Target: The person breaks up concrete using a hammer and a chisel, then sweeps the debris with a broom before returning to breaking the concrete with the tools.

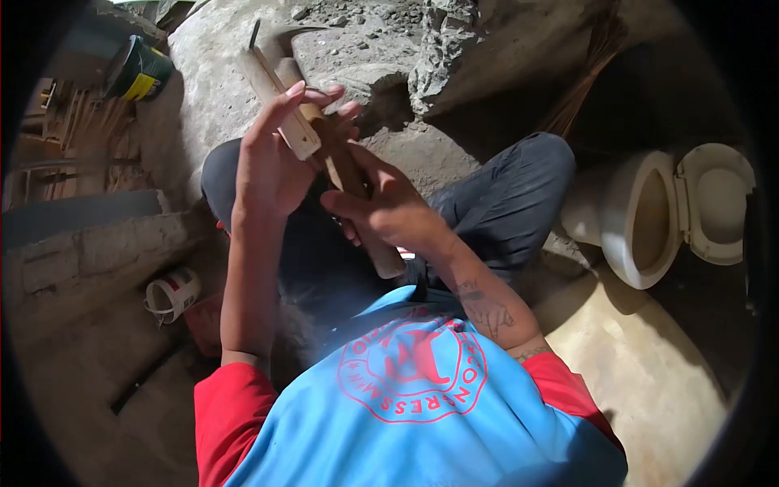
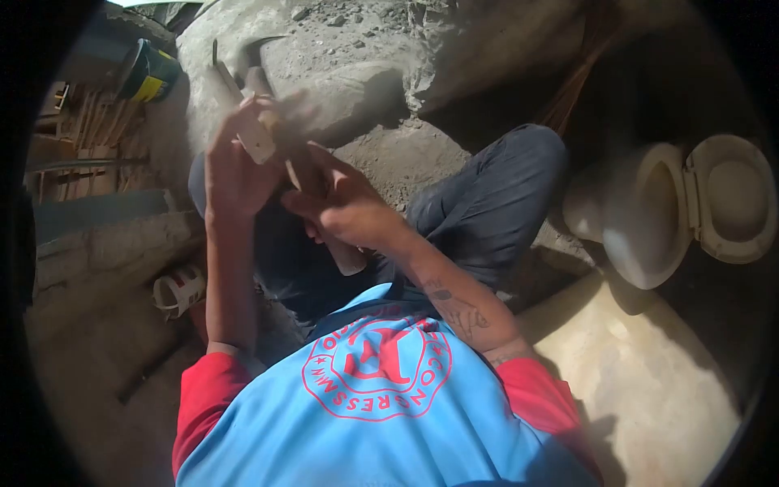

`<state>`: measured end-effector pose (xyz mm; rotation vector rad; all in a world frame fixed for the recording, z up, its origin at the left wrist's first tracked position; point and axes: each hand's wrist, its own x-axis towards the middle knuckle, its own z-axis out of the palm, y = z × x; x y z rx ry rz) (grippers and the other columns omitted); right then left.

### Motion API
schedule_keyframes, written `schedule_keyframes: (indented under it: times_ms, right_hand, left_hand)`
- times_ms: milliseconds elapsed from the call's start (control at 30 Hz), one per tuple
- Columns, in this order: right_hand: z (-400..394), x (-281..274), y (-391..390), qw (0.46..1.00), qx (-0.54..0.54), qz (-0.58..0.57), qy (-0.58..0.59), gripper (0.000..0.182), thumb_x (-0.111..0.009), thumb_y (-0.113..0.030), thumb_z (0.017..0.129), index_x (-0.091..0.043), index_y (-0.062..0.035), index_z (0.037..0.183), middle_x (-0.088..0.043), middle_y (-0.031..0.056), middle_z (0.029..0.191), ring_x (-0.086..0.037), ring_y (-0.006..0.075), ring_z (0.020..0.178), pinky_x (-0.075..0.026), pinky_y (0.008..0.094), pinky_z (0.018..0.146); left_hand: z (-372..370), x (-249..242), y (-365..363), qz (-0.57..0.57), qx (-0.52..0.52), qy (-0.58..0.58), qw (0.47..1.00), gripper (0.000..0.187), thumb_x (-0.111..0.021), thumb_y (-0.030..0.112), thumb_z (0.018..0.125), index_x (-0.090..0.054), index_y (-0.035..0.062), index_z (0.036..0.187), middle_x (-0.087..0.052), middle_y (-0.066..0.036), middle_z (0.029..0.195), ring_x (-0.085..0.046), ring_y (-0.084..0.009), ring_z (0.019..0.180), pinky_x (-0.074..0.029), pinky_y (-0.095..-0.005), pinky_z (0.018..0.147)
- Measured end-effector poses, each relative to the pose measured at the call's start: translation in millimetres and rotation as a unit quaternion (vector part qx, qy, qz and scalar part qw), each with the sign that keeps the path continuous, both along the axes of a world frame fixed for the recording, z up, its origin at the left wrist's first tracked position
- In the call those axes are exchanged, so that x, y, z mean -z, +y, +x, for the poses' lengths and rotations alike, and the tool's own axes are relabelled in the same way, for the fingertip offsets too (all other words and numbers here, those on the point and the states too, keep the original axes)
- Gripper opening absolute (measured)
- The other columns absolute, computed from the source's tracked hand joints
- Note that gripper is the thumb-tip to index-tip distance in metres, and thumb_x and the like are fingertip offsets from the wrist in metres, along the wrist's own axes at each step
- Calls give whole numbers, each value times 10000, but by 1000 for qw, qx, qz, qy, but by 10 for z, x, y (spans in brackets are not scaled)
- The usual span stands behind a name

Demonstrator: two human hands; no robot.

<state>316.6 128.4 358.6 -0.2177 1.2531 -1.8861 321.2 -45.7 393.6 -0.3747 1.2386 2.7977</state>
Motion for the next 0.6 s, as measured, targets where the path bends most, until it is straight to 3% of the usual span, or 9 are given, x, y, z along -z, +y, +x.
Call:
schedule_keyframes:
  times_ms: [100, 167, 233, 267, 333, 367, 500, 567, 600]
  right_hand:
    - [-214, -22, 5, 999, -14, 11, 41, 464, -707, -251, 914, -555, -36, 1296, -630, 55, 855, -613, 119, 649, -512, 280, 571]
    - [-457, 249, 101, 989, -6, 69, 129, 399, -688, -240, 927, -594, -39, 1259, -642, 40, 860, -619, 105, 670, -506, 265, 556]
    - [-703, 486, 281, 934, 56, 180, 305, 294, -662, -239, 946, -667, -42, 1164, -668, 31, 900, -629, 87, 699, -500, 242, 549]
    - [-866, 556, 417, 883, 105, 233, 394, 262, -653, -248, 952, -700, -43, 1108, -683, 38, 935, -633, 82, 707, -500, 233, 557]
    - [-1279, 573, 844, 862, 181, 346, 322, 252, -718, -268, 885, -730, -42, 996, -682, 91, 837, -639, 130, 698, -522, 286, 664]
    - [-1521, 592, 1126, 799, 170, 435, 378, 263, -675, -254, 931, -709, -48, 1091, -701, 74, 1017, -647, 86, 686, -523, 238, 594]
    - [-2479, 901, 2430, 414, 308, 622, 589, 588, -790, -360, 802, -598, 33, 1195, -658, 174, 1125, -620, 298, 1063, -458, 406, 948]
    - [-2764, 1116, 2965, 327, 389, 695, 509, 799, -846, -409, 726, -515, 82, 1262, -595, 210, 1238, -585, 304, 1141, -444, 408, 1001]
    - [-2872, 1273, 3156, 350, 414, 694, 473, 906, -873, -434, 688, -473, 106, 1296, -564, 229, 1294, -567, 307, 1180, -437, 408, 1027]
  left_hand:
    - [-238, -85, -207, -22, -55, 49, 997, 177, -588, 209, 911, -616, 43, 968, -615, -77, 901, -614, -219, 806, -521, -413, 763]
    - [-361, -300, -310, -191, -157, 58, 967, 160, -563, 180, 906, -615, 30, 922, -594, -85, 868, -581, -183, 756, -504, -359, 710]
    - [-476, -286, -747, -129, -97, 106, 981, 164, -554, 174, 904, -608, 20, 898, -582, -81, 844, -564, -162, 728, -478, -329, 662]
    - [-564, -220, -1042, 11, -8, 118, 993, 169, -553, 176, 903, -605, 16, 887, -577, -77, 827, -560, -155, 713, -464, -320, 638]
    - [-521, -159, -912, -21, -77, 119, 990, 165, -572, 166, 894, -593, 4, 870, -561, -71, 793, -542, -148, 684, -449, -311, 612]
    - [-483, -141, -799, -134, -157, 69, 976, 154, -578, 151, 889, -588, 0, 862, -555, -77, 785, -534, -147, 681, -449, -310, 614]
    - [-447, 28, -978, -118, -230, 29, 966, 115, -606, 121, 877, -578, 14, 845, -559, -73, 784, -530, -144, 688, -454, -308, 626]
    - [-462, 84, -1159, -42, -187, 58, 980, 100, -617, 125, 882, -586, 32, 863, -580, -55, 794, -541, -135, 684, -460, -309, 629]
    - [-460, 86, -1157, -38, -193, 58, 979, 100, -617, 125, 882, -586, 32, 863, -580, -55, 794, -541, -135, 684, -460, -309, 629]
